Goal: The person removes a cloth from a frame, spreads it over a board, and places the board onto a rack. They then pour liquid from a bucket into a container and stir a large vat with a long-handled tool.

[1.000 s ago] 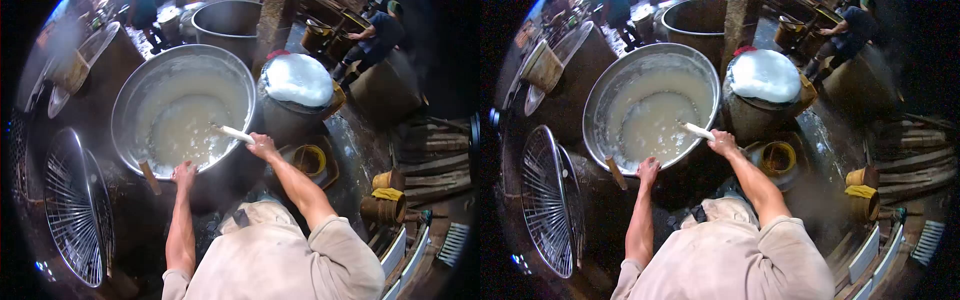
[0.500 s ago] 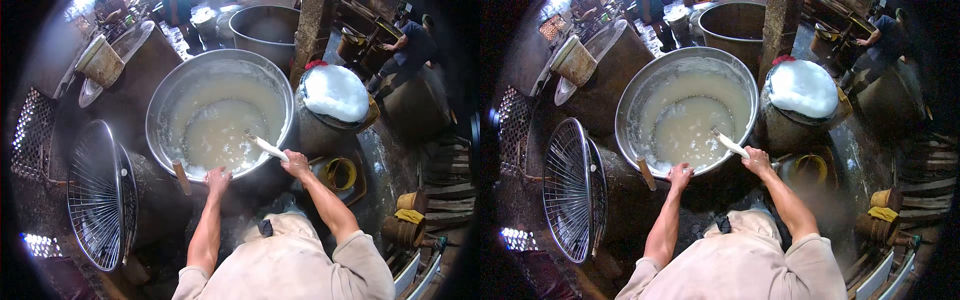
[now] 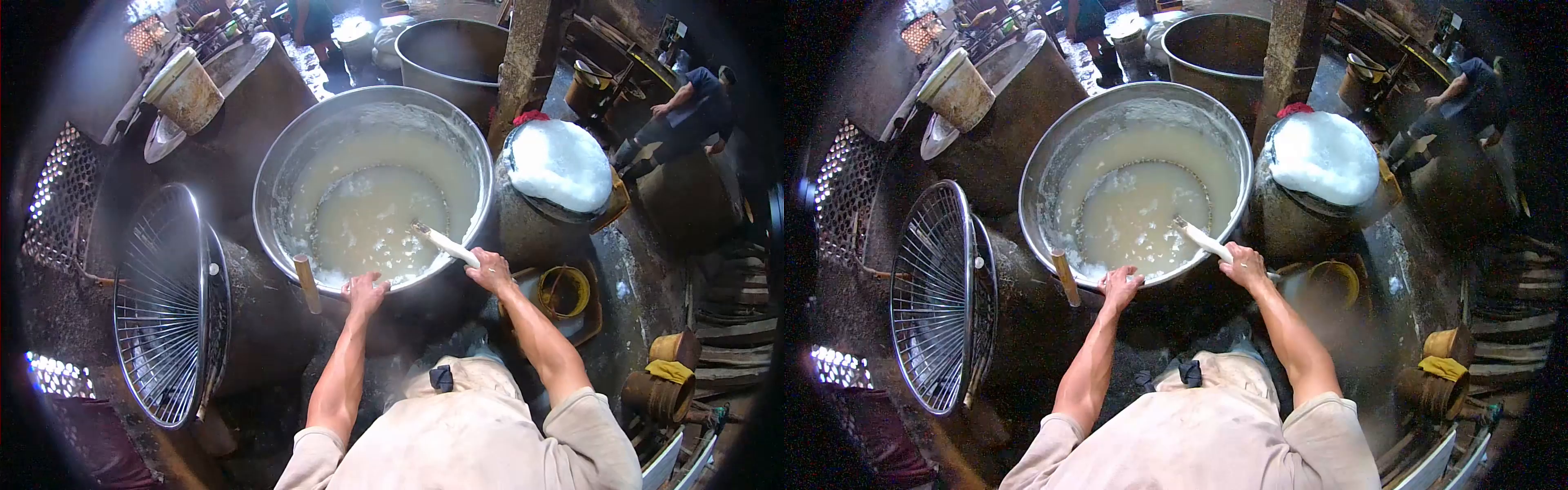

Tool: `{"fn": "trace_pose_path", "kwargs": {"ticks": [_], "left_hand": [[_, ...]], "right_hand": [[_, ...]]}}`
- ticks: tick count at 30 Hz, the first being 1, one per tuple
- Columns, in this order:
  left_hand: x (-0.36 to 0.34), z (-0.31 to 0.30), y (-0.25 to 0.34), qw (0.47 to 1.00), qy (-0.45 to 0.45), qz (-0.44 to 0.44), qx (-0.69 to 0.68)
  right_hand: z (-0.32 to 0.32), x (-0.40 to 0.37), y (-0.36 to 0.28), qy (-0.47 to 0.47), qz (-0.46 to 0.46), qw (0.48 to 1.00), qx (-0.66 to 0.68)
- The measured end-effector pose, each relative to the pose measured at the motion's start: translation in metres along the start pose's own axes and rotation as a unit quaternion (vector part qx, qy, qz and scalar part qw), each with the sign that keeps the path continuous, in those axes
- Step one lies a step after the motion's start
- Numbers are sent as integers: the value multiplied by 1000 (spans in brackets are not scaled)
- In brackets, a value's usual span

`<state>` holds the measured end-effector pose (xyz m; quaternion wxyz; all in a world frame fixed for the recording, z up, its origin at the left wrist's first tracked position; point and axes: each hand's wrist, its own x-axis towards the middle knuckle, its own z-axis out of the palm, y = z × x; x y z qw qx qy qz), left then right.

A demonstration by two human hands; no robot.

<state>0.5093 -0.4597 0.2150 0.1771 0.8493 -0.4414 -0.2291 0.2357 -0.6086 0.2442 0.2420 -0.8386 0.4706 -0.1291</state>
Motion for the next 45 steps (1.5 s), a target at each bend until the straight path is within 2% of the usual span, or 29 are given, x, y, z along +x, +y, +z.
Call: {"fn": "trace_pose_path", "kwargs": {"ticks": [9, 24, 35, 45], "left_hand": [[-2, 1, -1, 1000, 12, 8, 7], [-2, 1, 0, 1000, 20, 10, 0], [-2, -1, 0, 1000, 17, 13, -13], [-5, -5, 5, 999, 8, 22, -22]], "right_hand": [[0, -3, 1, 33, -18, 999, 28], [-8, 0, -3, 58, -15, 998, -28], [-13, -3, -1, 123, -31, 991, -42], [-10, -5, -2, 120, -13, 992, -45]]}}
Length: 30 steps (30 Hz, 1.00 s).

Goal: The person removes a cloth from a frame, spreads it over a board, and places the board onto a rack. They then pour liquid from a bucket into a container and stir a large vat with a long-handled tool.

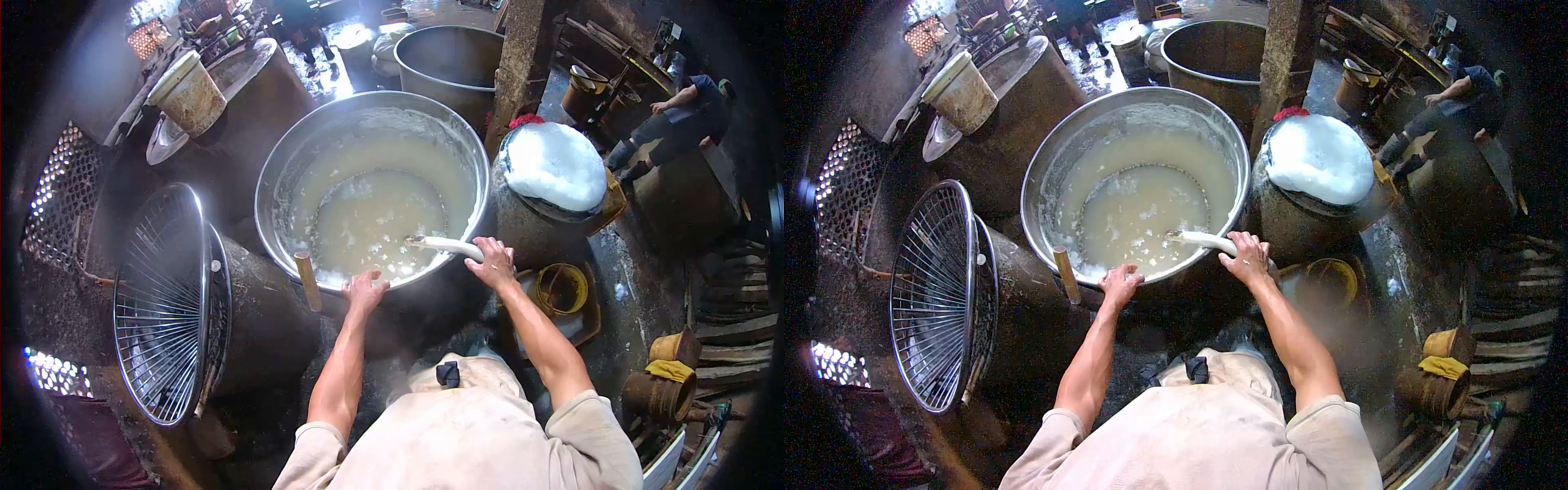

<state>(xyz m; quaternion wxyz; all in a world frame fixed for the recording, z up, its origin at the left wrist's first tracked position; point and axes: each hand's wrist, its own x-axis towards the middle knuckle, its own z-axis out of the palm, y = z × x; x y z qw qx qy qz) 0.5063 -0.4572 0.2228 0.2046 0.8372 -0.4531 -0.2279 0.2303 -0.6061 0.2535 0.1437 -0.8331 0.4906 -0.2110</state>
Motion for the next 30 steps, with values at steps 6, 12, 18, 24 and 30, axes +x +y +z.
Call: {"fn": "trace_pose_path", "kwargs": {"ticks": [6, 12, 18, 24, 30], "left_hand": [[-1, 3, -2, 1000, 1, 3, 11], [-2, 6, -6, 998, 15, 16, 57], [-3, 2, -2, 998, -3, 8, 61], [2, 3, -6, 1000, -6, 7, 27], [2, 2, -2, 999, -9, -14, 42]], "right_hand": [[0, -1, 6, 9, 0, 1000, 7], [-1, -3, 8, 12, 2, 1000, -15], [3, -7, 2, 61, 2, 998, -14], [-12, -12, -40, 226, 10, 970, 87], [-7, -28, -87, 172, -47, 969, 173]]}}
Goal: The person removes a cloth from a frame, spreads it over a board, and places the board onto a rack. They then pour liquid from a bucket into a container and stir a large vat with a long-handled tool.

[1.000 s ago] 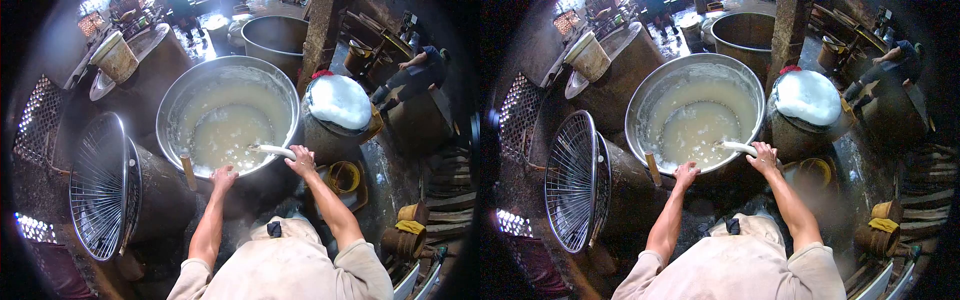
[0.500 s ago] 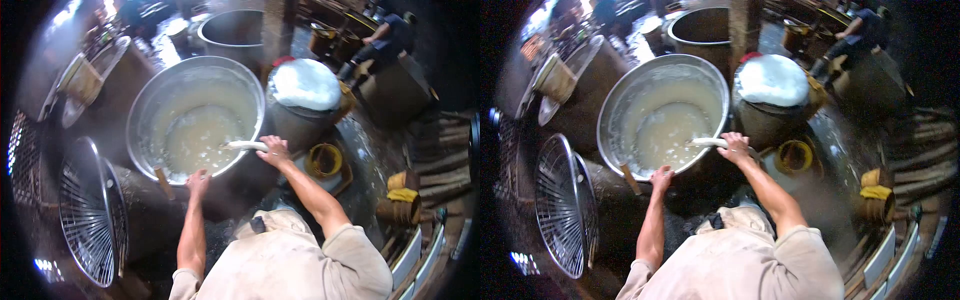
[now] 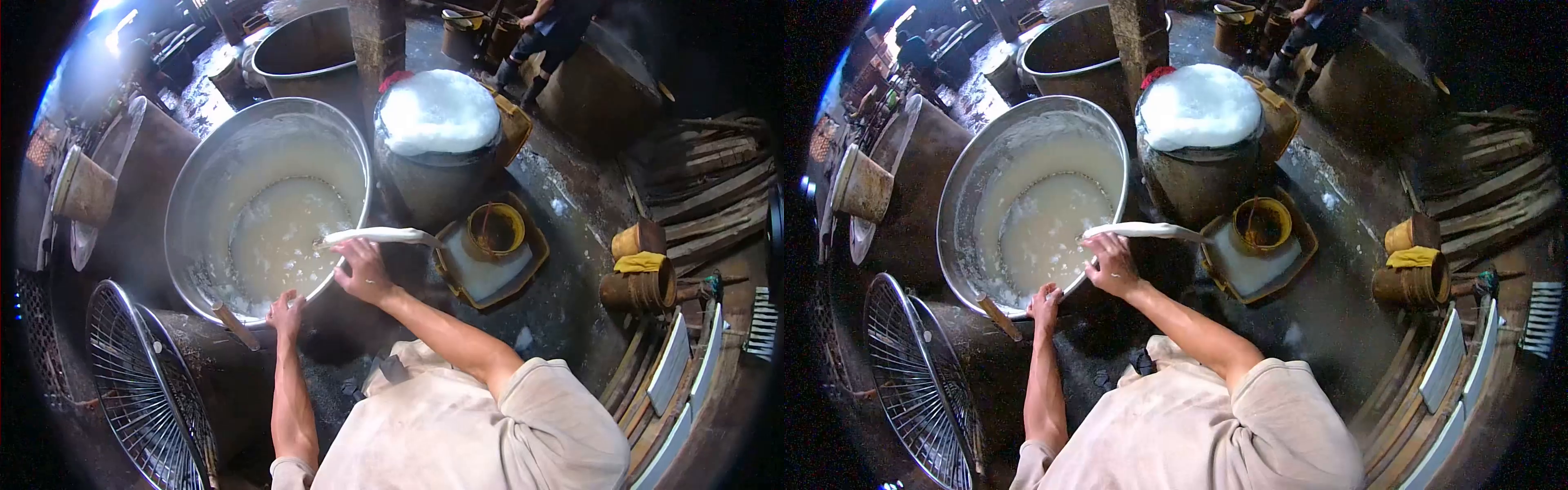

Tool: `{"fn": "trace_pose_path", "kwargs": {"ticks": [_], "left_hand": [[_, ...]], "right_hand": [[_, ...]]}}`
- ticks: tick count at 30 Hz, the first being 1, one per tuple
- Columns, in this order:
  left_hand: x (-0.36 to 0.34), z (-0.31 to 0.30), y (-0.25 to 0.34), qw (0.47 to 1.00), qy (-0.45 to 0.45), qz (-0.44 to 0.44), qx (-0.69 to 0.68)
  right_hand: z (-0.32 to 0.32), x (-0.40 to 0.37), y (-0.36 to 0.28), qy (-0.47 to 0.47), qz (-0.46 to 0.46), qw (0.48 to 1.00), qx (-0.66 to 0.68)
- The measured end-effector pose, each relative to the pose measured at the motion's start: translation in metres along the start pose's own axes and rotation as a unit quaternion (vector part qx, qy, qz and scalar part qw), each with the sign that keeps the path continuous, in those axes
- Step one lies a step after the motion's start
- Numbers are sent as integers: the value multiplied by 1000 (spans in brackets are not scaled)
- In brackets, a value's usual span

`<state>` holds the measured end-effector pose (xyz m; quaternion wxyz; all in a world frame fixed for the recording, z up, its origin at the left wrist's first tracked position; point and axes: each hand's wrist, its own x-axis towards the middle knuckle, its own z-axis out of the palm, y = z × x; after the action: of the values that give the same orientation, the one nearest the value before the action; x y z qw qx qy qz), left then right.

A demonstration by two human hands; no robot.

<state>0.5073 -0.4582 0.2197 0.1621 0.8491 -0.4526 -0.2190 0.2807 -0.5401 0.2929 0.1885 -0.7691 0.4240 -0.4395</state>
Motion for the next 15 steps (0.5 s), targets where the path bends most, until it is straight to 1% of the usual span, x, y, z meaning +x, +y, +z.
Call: {"fn": "trace_pose_path", "kwargs": {"ticks": [2, 7, 10, 12, 13, 15], "left_hand": [[-1, -4, 0, 1000, -13, 6, 0], [-1, -5, 1, 1000, -28, 6, 2], [-5, -4, 0, 1000, -15, 0, 19], [-5, -3, -6, 999, 9, 27, 25], [-5, -2, -9, 999, 11, 24, 26], [-9, -3, -14, 997, 44, 66, -23]], "right_hand": [[1, -6, -4, -37, 14, 999, 20], [-6, -18, -1, -39, 34, 998, 33], [-9, -21, 1, -57, 49, 996, 52], [-12, -21, 2, -63, 52, 994, 71], [-14, -20, 4, -64, 50, 994, 74], [-16, -19, 7, -82, 47, 989, 113]]}}
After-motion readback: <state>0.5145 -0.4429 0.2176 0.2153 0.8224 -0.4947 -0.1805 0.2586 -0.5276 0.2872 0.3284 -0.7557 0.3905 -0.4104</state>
